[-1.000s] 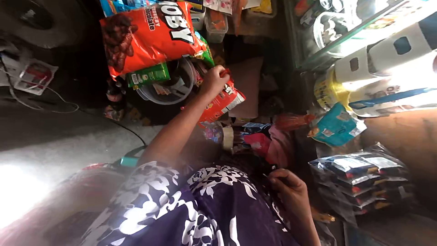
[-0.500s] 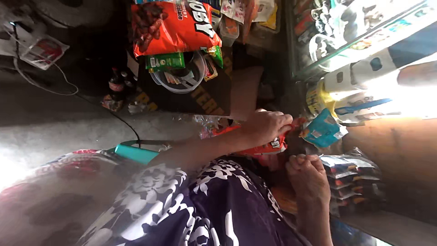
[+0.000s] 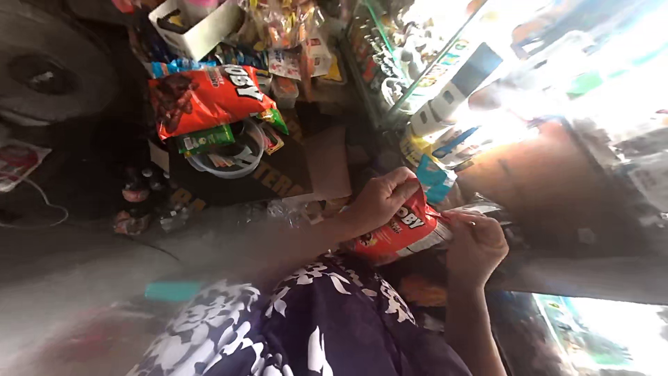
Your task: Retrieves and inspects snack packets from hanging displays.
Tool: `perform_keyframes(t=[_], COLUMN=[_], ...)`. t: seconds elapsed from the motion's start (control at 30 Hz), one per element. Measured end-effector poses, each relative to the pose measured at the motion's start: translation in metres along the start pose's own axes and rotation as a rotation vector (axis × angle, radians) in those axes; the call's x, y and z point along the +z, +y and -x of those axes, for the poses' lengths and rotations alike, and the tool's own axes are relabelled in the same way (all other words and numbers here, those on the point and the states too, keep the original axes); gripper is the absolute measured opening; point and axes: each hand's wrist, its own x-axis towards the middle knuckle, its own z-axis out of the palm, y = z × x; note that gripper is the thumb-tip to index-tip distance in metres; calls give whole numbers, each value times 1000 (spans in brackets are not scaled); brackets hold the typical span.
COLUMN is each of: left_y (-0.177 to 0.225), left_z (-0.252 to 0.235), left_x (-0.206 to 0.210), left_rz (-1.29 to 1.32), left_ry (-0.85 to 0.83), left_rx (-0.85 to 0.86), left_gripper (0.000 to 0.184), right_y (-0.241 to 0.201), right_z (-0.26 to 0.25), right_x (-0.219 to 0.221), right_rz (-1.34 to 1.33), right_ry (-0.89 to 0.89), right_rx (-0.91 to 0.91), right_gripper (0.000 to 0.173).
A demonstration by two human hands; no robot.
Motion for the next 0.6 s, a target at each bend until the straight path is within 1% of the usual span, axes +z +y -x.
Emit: perform_keyframes(t=[0.03,0.1,0.17,0.23,0.3,0.37,0.47,0.53,0.6], left_y=[1,2,4,9,20,25,26,21,17], left_z=[1,5,9,10,5,5,-3,-6,-10], left_x=[5,11,14,20,33,42,57,64,74], left_rz=[27,30,15,76,242,380,396,302,224], left_ry=[1,-9,-11,24,93,132,31,-81,-174], left_rx=[-4,10,-9,-103,-236,-315,-316,-239,-171], left_gripper=[17,18,22,24,21,21,22,19,17], right_y=[-4,-9,-13,-18,-24,-30,-36,-35,-33], right_z=[3,12,20,27,24,25,24,33,46], right_x=[2,5,4,0,-3,-6,-24,-38,-53], right_rz=[78,190,227,200,159,103,55,30,35], right_ry=[57,109,148,207,273,333,438,476,473], right_rx=[-31,-70,-74,-37,11,67,167,244,297], right_gripper=[19,12,7,8,8,9,7,7,10])
